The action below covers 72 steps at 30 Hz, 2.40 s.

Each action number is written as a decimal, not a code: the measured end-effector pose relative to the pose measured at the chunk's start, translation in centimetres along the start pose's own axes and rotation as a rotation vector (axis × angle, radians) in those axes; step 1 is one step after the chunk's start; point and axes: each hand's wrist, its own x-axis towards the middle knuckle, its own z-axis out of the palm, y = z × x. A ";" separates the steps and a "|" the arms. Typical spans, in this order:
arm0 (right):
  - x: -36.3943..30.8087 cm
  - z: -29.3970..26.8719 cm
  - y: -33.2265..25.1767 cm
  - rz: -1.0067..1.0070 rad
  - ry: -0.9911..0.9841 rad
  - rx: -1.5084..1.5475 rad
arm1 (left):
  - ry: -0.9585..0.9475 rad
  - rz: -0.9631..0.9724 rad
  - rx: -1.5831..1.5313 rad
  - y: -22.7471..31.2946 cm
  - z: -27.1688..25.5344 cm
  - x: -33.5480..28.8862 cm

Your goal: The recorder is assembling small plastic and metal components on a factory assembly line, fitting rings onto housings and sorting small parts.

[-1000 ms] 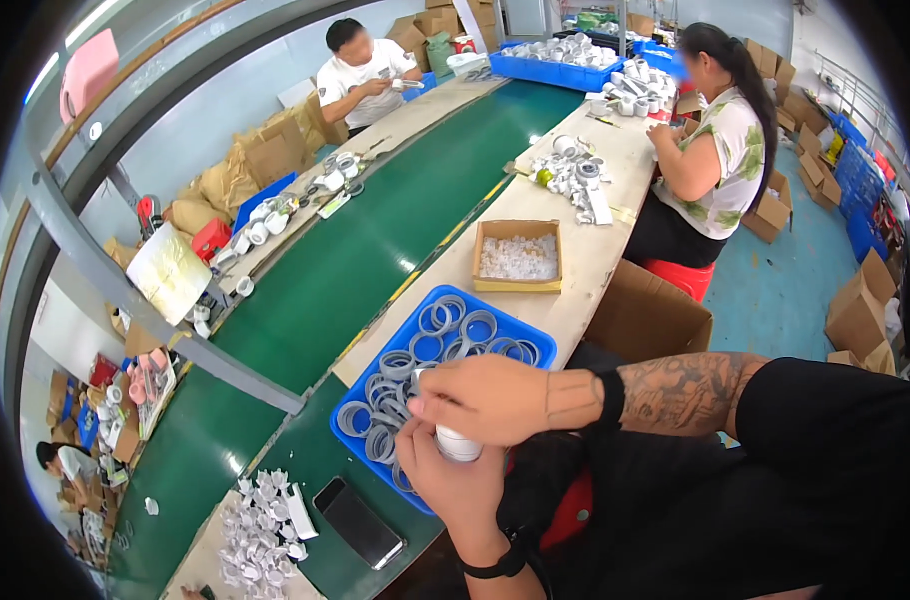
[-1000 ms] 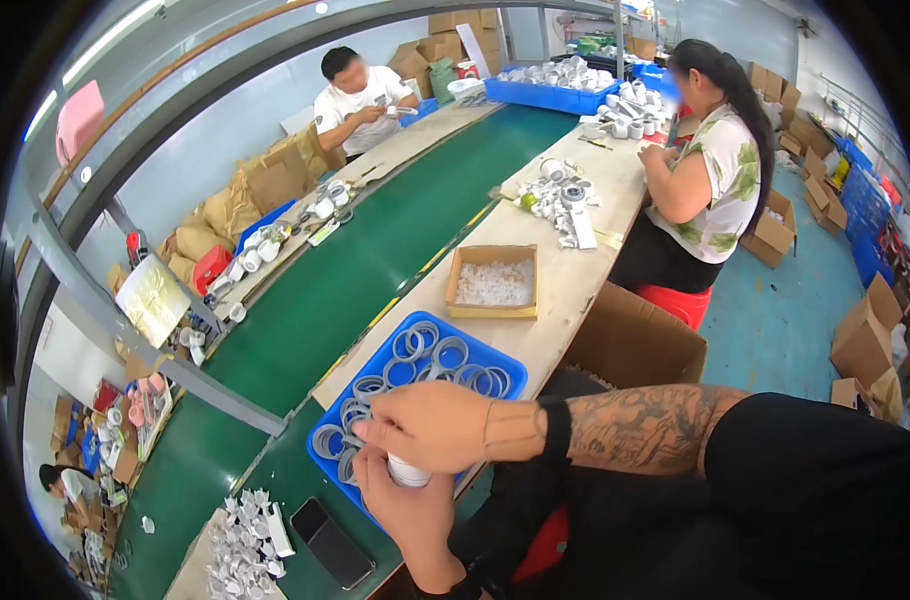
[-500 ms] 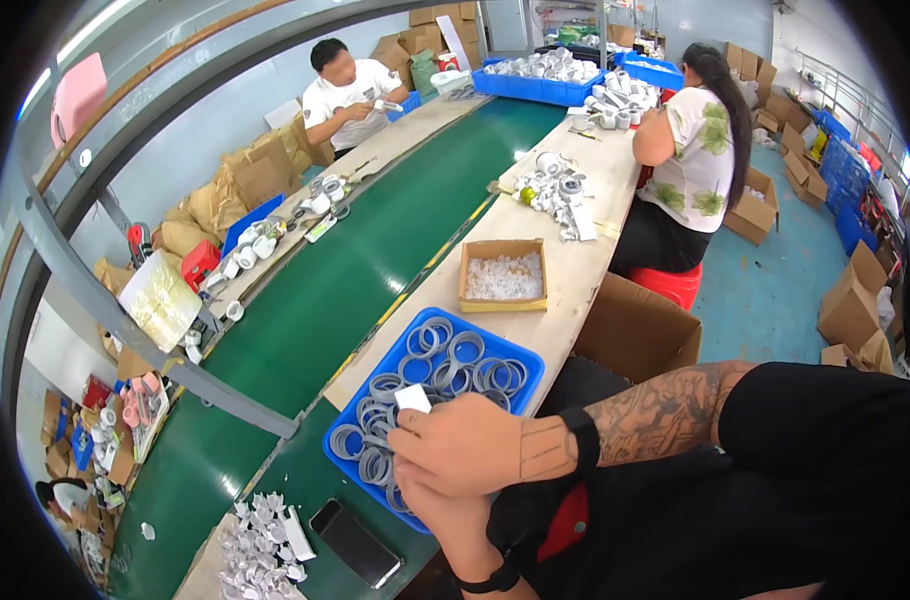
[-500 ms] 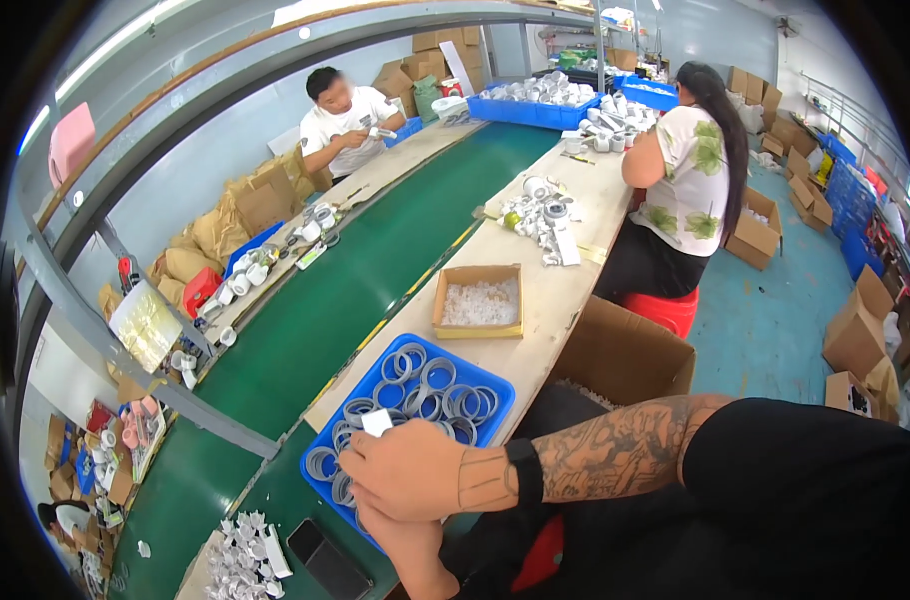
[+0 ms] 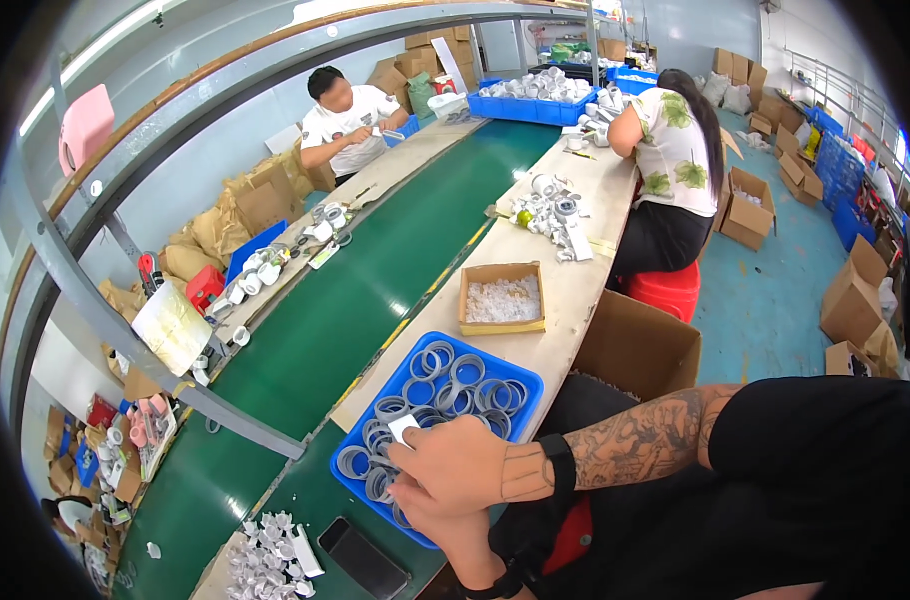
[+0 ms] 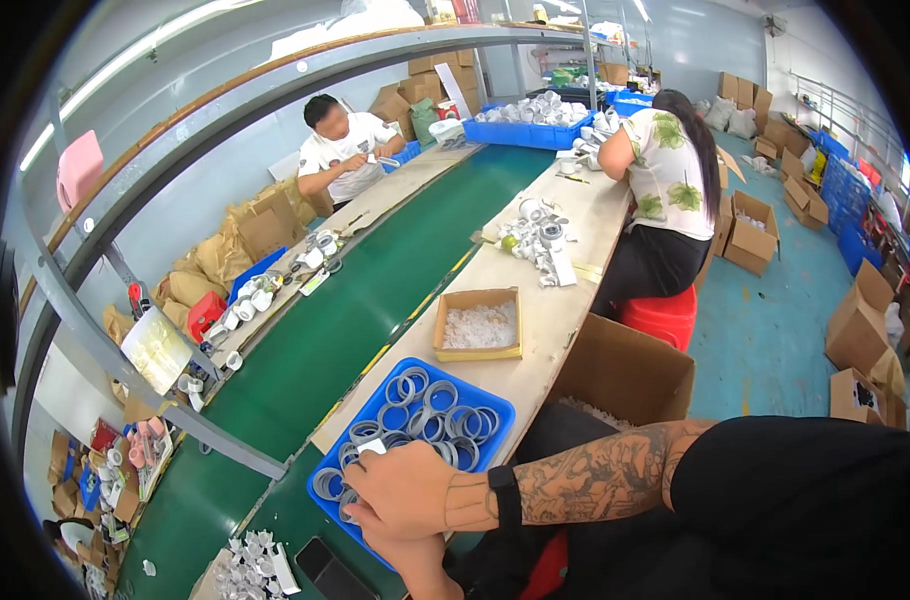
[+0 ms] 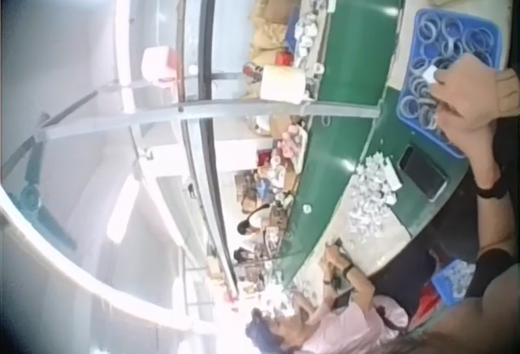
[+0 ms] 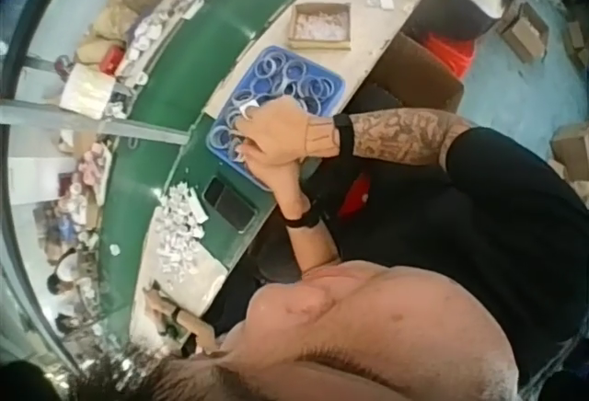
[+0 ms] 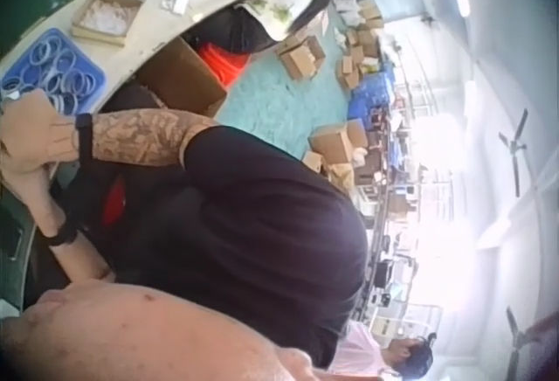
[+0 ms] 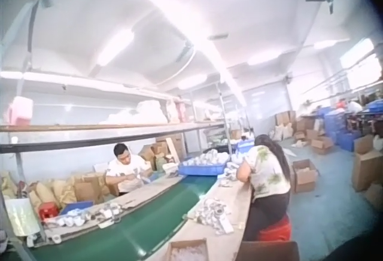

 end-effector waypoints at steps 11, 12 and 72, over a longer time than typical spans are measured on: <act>-0.1 0.8 1.1 -0.115 0.100 -0.017 | -0.052 0.024 0.039 -1.4 0.0 -0.2; -0.2 0.5 1.2 -0.145 0.098 0.015 | -0.053 0.018 0.025 -1.0 0.0 -0.2; 18.7 0.9 12.7 0.275 -0.253 1.049 | -0.370 -0.348 -0.799 0.8 -5.0 1.3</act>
